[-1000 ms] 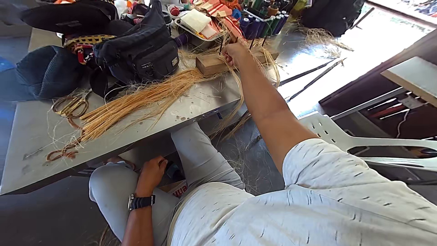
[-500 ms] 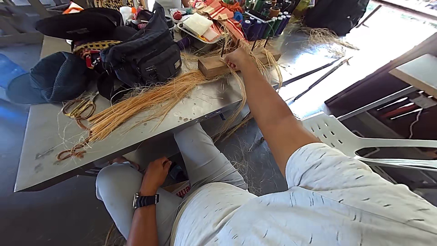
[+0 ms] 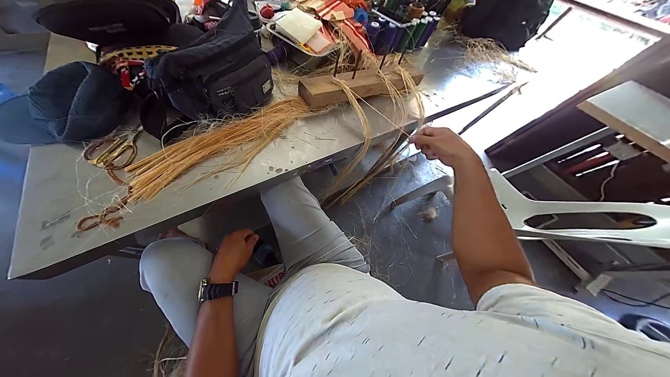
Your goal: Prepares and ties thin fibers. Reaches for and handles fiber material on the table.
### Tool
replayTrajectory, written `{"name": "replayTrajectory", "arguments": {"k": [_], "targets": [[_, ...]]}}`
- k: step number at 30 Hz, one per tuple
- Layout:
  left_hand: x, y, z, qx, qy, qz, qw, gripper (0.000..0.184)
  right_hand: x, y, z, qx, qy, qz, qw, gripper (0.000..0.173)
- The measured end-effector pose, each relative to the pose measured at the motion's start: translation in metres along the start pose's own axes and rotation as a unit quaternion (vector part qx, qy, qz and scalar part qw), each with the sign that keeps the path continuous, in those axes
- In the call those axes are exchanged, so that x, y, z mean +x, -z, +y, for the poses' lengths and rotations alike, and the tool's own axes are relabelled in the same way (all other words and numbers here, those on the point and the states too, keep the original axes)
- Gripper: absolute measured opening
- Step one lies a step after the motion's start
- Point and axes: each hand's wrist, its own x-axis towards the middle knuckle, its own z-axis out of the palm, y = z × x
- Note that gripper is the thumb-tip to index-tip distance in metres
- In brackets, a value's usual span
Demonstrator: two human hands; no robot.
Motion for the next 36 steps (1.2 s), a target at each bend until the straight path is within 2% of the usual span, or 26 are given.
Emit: {"name": "replayTrajectory", "arguments": {"k": [3, 5, 7, 9, 12, 14, 19, 23, 26, 31, 36], "targets": [[0.001, 0.001, 0.0, 0.011, -0.005, -0.01, 1.0, 0.035, -0.032, 0.027, 0.059, 0.045, -0.045, -0.016, 0.998, 0.015], [0.001, 0.0, 0.0, 0.02, -0.007, -0.016, 1.0, 0.036, -0.044, 0.037, 0.122, 0.058, -0.086, -0.022, 0.994, 0.016], [0.002, 0.002, 0.001, 0.027, -0.006, -0.018, 0.999, 0.036, -0.056, 0.033, 0.185, 0.046, -0.151, -0.063, 0.986, 0.02], [0.0, 0.004, 0.006, 0.026, 0.0, -0.02, 0.999, 0.036, -0.077, 0.015, 0.222, -0.006, -0.235, -0.118, 0.965, 0.026], [-0.007, 0.002, 0.011, 0.017, -0.001, 0.012, 1.0, 0.034, -0.102, -0.017, 0.243, -0.16, -0.335, -0.171, 0.912, 0.035], [-0.009, 0.0, 0.007, 0.009, -0.017, 0.027, 0.999, 0.032, -0.109, -0.032, 0.234, -0.21, -0.334, -0.203, 0.896, 0.038], [-0.008, 0.01, 0.013, -0.028, -0.028, -0.015, 0.999, 0.034, -0.086, -0.043, 0.198, -0.165, -0.247, -0.192, 0.935, 0.034], [-0.051, 0.01, 0.021, -0.115, -0.089, -0.032, 0.989, 0.035, -0.068, -0.051, 0.138, -0.189, -0.163, -0.242, 0.938, 0.026], [-0.074, 0.006, 0.038, -0.116, -0.116, -0.082, 0.983, 0.029, -0.071, -0.07, 0.093, -0.17, -0.078, -0.324, 0.927, 0.022], [-0.086, -0.021, 0.035, -0.078, -0.14, -0.159, 0.974, 0.026, -0.104, -0.126, 0.036, -0.137, 0.108, -0.422, 0.89, 0.017], [-0.096, -0.027, 0.038, -0.103, -0.14, -0.098, 0.98, 0.015, -0.136, -0.183, 0.005, -0.113, 0.24, -0.483, 0.835, 0.022]]}}
